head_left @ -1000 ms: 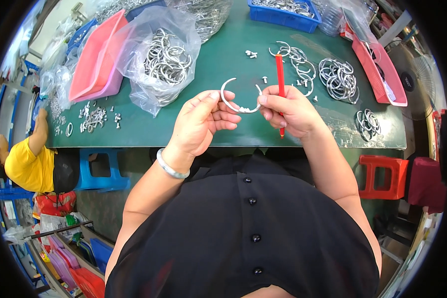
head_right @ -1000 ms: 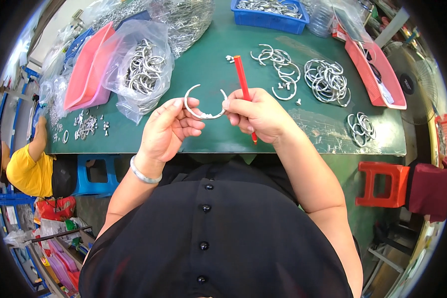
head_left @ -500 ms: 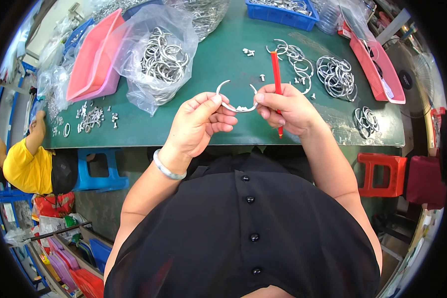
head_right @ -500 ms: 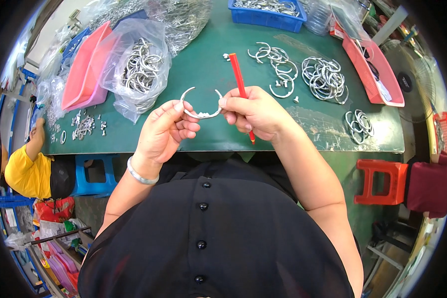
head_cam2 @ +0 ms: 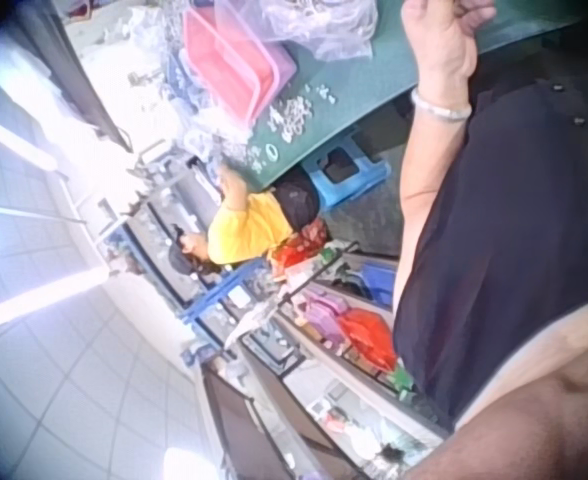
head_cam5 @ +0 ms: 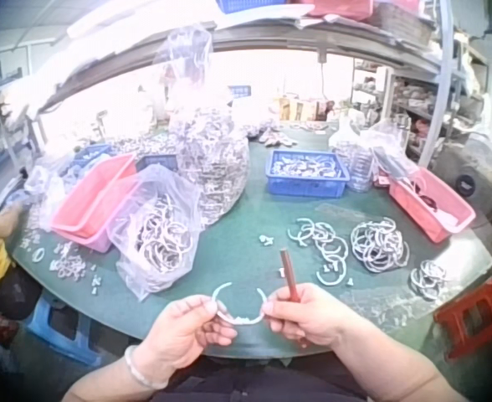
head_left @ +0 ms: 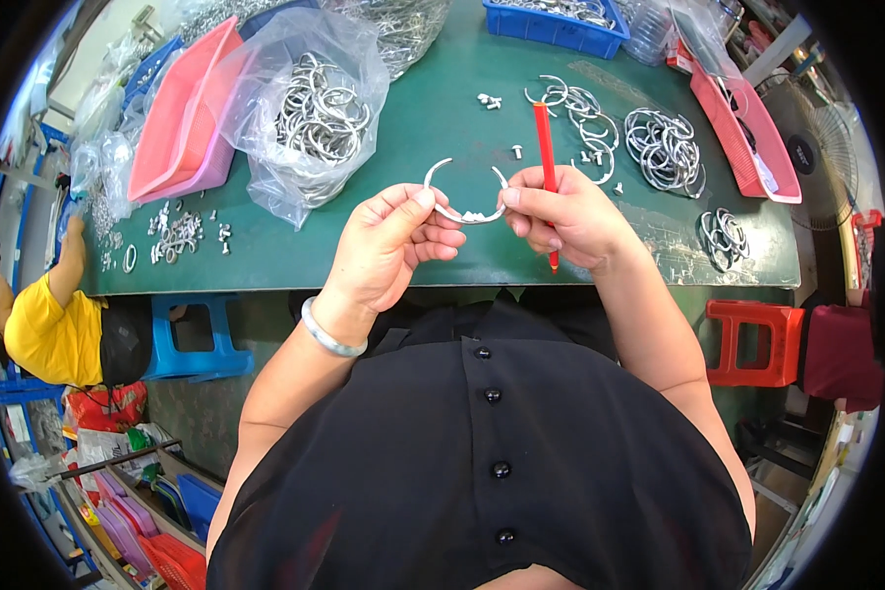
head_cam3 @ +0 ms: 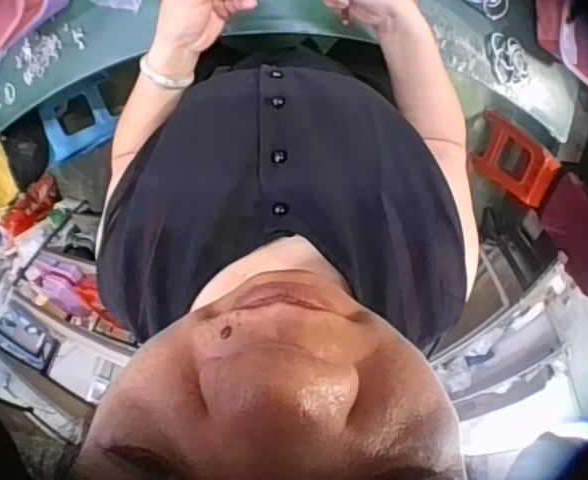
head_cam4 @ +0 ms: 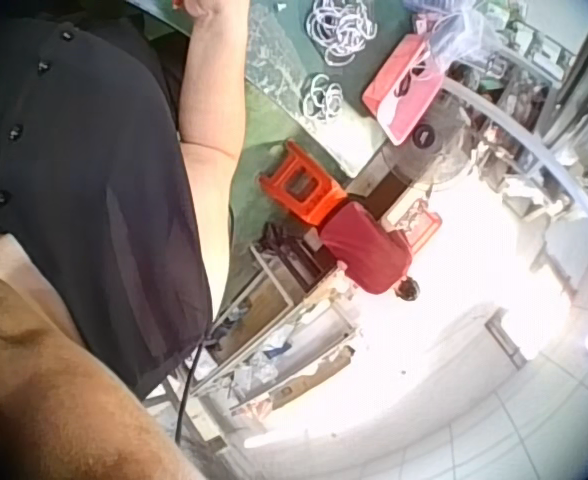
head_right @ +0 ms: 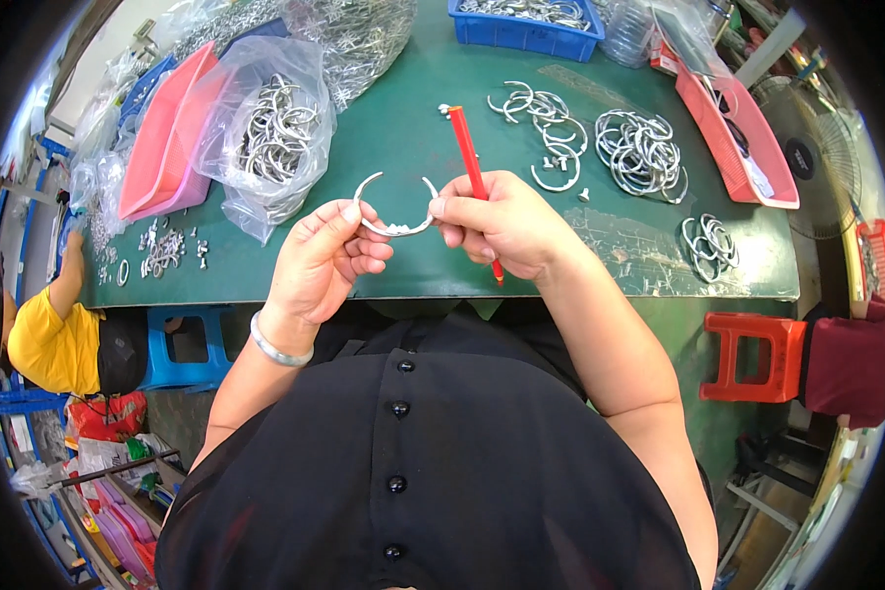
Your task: The person is assembling small metal rings by inserting screws into pre-drilled holes using a small red screwdriver.
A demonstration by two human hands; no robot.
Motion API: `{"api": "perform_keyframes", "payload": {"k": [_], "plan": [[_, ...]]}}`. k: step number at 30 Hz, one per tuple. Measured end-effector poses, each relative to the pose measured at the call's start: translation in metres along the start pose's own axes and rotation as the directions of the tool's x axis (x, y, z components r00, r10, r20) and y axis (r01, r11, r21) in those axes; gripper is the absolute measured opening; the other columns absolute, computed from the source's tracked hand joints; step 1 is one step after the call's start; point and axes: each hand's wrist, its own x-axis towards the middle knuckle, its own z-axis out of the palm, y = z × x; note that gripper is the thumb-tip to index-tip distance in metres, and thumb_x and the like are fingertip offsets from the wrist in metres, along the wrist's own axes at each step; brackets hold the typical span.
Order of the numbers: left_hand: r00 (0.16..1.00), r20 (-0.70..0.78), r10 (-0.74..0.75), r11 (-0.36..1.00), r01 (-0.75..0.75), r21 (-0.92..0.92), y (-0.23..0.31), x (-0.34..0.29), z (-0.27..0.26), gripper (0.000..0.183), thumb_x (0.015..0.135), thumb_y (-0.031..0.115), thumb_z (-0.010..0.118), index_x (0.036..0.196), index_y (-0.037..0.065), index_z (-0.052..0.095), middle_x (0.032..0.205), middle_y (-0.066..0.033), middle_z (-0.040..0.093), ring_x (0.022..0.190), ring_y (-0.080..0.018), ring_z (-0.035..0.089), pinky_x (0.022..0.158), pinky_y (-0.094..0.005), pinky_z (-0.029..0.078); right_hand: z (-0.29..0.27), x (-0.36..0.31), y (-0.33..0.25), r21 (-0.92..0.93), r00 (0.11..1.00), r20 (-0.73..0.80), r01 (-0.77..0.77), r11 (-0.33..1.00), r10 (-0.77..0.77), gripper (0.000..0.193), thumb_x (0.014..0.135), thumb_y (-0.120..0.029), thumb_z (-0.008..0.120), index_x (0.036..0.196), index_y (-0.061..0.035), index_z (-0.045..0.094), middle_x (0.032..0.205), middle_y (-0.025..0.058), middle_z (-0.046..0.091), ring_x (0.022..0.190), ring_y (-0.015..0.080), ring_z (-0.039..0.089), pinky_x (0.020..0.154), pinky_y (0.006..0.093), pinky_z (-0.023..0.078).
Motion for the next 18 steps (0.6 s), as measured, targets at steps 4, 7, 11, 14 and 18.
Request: {"api": "perform_keyframes", "payload": {"k": [4,7,11,14,18], "plan": [[1.000,0.001,0.005,1.000,-0.005,0.026,-0.002,0.000,-0.001,0.018,0.089,0.017,0.050,0.092,0.001,0.056,0.083,-0.0103,0.062,0.071,-0.0171,0.062,0.063,-0.0274,0.052,0.002,-0.004,0.000,-0.054,0.999,-0.018,0.035,0.998,-0.036,0.015,0.080,-0.013,0.057,0.078,0.0011,0.055,0.058,0.0032,0.052,0.038,0.0040,0.036,0.036,0.0182,0.026],[0.999,-0.003,0.046,0.998,-0.046,0.047,-0.006,0.001,-0.003,0.021,0.089,0.016,0.049,0.100,0.000,0.056,0.083,-0.0094,0.062,0.072,-0.0159,0.062,0.063,-0.0263,0.052,0.005,-0.008,0.001,-0.142,0.996,-0.053,0.066,0.988,-0.074,0.014,0.081,-0.013,0.058,0.079,0.0013,0.056,0.059,0.0016,0.052,0.042,0.0049,0.040,0.039,0.0195,0.030],[0.966,0.020,0.257,0.940,-0.254,0.229,-0.018,0.007,-0.009,0.024,0.090,0.012,0.047,0.109,-0.001,0.054,0.086,-0.0099,0.062,0.076,-0.0153,0.061,0.068,-0.0265,0.051,0.014,-0.014,0.008,-0.779,0.693,0.186,0.536,0.325,-0.697,0.007,0.075,-0.006,0.061,0.081,-0.0029,0.057,0.069,0.0071,0.056,0.054,0.0202,0.054,0.051,0.0294,0.042],[0.972,0.031,0.232,0.945,-0.233,0.231,-0.021,0.007,-0.010,0.025,0.090,0.012,0.046,0.110,-0.001,0.053,0.088,-0.0107,0.061,0.077,-0.0160,0.061,0.069,-0.0267,0.050,0.020,-0.020,0.006,-0.816,0.620,0.275,0.555,0.163,-0.735,0.008,0.075,-0.007,0.061,0.081,-0.0049,0.057,0.070,0.0072,0.055,0.055,0.0239,0.055,0.049,0.0309,0.043],[0.979,0.057,0.194,0.956,-0.202,0.213,-0.022,0.007,-0.009,0.027,0.090,0.014,0.047,0.111,-0.002,0.053,0.090,-0.0082,0.061,0.077,-0.0145,0.060,0.069,-0.0257,0.050,0.026,-0.024,0.005,-0.855,0.557,0.366,0.517,-0.034,-0.745,0.012,0.072,-0.009,0.062,0.083,-0.0069,0.056,0.068,0.0055,0.052,0.055,0.0230,0.055,0.046,0.0315,0.043]]}}
